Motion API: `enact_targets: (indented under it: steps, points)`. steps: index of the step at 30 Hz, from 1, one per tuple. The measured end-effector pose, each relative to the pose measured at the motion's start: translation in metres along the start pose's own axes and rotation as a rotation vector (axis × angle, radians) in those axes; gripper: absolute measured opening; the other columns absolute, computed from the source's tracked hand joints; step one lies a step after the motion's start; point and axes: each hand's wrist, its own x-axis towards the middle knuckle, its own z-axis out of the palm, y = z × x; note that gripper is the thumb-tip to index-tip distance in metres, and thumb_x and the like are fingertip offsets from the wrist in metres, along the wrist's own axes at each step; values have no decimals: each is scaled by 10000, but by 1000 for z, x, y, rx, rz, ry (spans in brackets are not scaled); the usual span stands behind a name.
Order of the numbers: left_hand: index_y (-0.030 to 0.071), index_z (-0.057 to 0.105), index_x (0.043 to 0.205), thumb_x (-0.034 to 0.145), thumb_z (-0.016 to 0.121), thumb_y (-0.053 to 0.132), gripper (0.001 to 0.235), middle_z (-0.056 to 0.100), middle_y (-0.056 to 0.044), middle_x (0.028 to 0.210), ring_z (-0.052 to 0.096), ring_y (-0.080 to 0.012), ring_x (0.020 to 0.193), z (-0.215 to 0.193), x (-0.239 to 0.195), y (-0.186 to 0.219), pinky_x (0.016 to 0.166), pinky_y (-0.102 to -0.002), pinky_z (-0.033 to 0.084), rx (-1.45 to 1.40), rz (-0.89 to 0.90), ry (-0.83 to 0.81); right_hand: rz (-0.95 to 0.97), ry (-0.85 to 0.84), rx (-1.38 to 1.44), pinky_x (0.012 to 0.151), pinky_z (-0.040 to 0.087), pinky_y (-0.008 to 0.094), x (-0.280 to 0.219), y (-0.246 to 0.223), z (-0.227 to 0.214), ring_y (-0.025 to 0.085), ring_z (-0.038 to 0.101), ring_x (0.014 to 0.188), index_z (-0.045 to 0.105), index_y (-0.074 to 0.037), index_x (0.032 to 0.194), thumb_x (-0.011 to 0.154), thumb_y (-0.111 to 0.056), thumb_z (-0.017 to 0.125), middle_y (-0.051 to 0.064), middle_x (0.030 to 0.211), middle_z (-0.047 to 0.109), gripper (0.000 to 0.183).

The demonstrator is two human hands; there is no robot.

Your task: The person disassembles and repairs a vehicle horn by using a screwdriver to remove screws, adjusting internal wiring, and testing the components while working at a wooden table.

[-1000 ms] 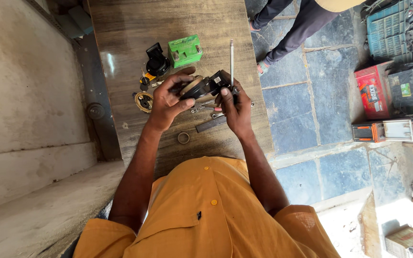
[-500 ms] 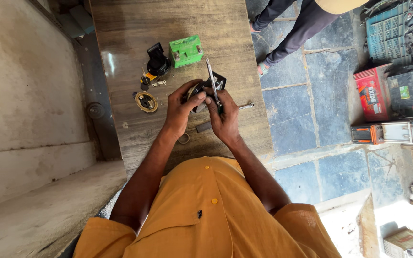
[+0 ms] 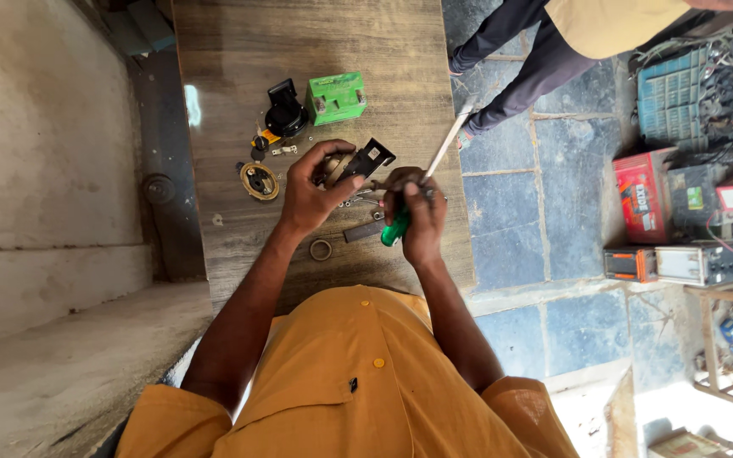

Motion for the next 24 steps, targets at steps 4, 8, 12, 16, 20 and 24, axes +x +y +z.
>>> enact_targets:
  steps: [4, 8, 12, 16, 20, 24]
  points:
    - [164, 682, 1233, 754, 887, 193, 522, 694, -90, 1269, 727, -262, 1097, -1, -3, 17, 923, -396, 633, 504, 313, 95, 151, 124, 374, 515, 448, 274, 9, -21, -2, 166, 544, 645, 505, -67, 995, 1080, -352, 488, 128, 992, 608, 298]
    - [177, 677, 1225, 699, 924, 223, 583, 661, -70, 1296, 657, -311, 1211, -5, 2, 31, 1033, -493, 559, 807, 498, 96, 131, 63, 407, 503, 437, 274, 23, -27, 6, 176, 524, 625, 473, -58, 1006, 1132, -336, 470, 150, 986, 587, 305]
    - [183, 685, 1239, 677, 926, 245, 614, 648, -63, 1329, 606, -312, 1290, -7, 4, 39, 1066, -501, 529, 847, 513, 101, 136, 65, 274, 474, 434, 273, 33, -23, 19, 178, 544, 612, 479, -37, 986, 1145, -344, 444, 162, 970, 593, 347]
    - [197, 676, 1243, 683, 937, 253, 620, 649, -48, 1355, 606, -298, 1307, -9, 6, 43, 1076, -486, 535, 868, 533, 106, 128, 30, 216, 500, 460, 281, 35, -24, 20, 192, 587, 628, 477, -33, 997, 1146, -342, 447, 164, 983, 591, 345]
    - [125, 659, 1288, 745, 980, 345, 668, 631, -79, 1352, 593, -308, 1280, -9, 10, 46, 1079, -510, 515, 851, 563, 151, 15, -12, 112, 511, 502, 291, 29, -14, 22, 201, 638, 669, 489, -29, 1030, 1133, -334, 461, 166, 1042, 602, 324]
    - [110, 656, 1275, 713, 967, 306, 672, 654, -77, 1336, 612, -321, 1285, -10, 7, 46, 1083, -493, 521, 850, 499, 179, -155, -7, -33, 585, 513, 299, 21, 8, 18, 181, 637, 755, 531, -8, 1088, 1149, -303, 487, 169, 1146, 609, 304]
